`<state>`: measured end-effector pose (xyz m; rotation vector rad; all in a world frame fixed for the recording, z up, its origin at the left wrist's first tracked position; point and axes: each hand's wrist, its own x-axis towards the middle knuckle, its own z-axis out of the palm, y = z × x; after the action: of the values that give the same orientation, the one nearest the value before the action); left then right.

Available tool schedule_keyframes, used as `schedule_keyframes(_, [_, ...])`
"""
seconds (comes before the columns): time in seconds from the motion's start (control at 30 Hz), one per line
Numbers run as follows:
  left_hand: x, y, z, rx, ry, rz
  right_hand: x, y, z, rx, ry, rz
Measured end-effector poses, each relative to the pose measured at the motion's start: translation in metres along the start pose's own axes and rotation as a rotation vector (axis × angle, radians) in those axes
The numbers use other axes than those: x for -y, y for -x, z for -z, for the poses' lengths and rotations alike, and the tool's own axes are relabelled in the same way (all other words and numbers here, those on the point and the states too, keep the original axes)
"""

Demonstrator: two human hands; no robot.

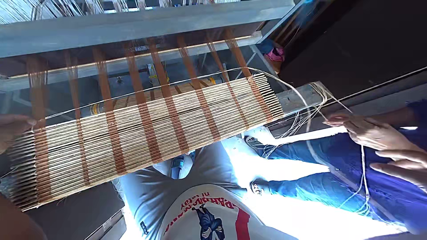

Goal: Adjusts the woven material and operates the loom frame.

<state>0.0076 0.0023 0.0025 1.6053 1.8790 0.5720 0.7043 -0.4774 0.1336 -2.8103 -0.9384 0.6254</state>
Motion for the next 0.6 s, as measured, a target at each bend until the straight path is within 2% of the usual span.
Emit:
schedule_keyframes(0.07, [0.006, 0.000, 0.004, -0.003, 0.015, -0.035, -0.010, -0.030, -0.016, -0.153, 0.057, 0.163])
schedule_keyframes(0.1, [0.004, 0.002, 0.007, 0.017, 0.006, -0.056, 0.011, -0.043, -0.022, -0.223, -0.069, 0.123])
schedule_keyframes(0.17, [-0.021, 0.011, 0.021, 0.138, -0.104, -0.032, 0.028, -0.084, -0.021, -0.283, -0.070, 0.417])
schedule_keyframes(0.23, [-0.035, 0.023, 0.022, 0.171, -0.118, 0.015, 0.096, -0.107, -0.019, -0.310, -0.142, 0.583])
schedule_keyframes(0.3, [-0.034, 0.033, 0.014, 0.101, -0.087, 0.015, 0.158, -0.145, -0.025, -0.258, -0.191, 0.660])
schedule_keyframes(0.4, [-0.030, 0.043, 0.009, -0.003, -0.060, -0.038, 0.210, -0.223, -0.042, -0.096, -0.154, 0.678])
schedule_keyframes(0.5, [-0.033, 0.049, 0.014, 0.008, -0.058, -0.058, 0.226, -0.272, -0.059, -0.004, -0.024, 0.699])
schedule_keyframes(0.6, [-0.031, 0.047, 0.019, 0.032, -0.068, -0.074, 0.219, -0.288, -0.065, 0.059, -0.129, 0.675])
